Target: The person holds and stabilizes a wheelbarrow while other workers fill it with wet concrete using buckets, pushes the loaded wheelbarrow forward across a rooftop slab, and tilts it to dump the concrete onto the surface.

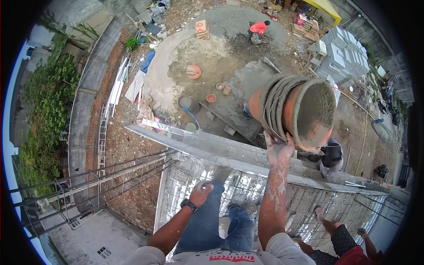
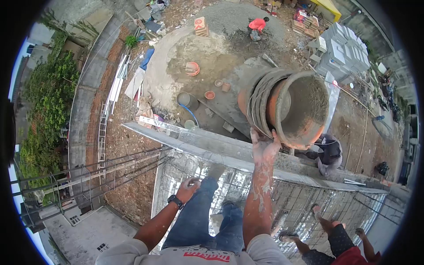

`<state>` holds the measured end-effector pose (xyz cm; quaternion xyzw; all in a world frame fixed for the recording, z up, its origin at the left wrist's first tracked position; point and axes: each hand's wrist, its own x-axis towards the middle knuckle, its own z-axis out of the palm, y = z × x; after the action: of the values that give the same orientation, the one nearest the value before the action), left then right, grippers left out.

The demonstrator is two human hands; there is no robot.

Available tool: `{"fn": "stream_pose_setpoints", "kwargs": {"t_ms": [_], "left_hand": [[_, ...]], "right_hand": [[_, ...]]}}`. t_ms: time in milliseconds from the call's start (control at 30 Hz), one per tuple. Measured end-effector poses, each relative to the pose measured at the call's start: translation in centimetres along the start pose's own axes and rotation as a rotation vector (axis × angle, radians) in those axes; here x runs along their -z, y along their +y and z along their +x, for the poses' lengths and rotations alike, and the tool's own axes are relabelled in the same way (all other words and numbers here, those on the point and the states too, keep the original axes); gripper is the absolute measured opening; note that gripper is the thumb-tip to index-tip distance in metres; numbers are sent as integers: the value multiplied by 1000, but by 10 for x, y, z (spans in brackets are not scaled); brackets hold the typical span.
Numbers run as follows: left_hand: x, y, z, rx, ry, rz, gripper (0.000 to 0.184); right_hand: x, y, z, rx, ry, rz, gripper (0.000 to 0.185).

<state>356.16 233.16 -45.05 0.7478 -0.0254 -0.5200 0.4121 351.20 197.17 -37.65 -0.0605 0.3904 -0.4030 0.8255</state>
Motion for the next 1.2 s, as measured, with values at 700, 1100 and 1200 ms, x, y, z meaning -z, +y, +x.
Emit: {"fn": "stream_pose_setpoints", "kwargs": {"t_ms": [700, 1100, 1200], "left_hand": [[26, -61, 31, 139, -36, 19, 39], [31, -36, 60, 45, -87, 324, 52], [23, 14, 57, 53, -109, 450, 58]], "right_hand": [[173, 205, 97, -642, -432, -1702, 28], [478, -20, -41, -1044, 97, -841, 28], [389, -28, -97, -771, 412, -1262, 26]]}}
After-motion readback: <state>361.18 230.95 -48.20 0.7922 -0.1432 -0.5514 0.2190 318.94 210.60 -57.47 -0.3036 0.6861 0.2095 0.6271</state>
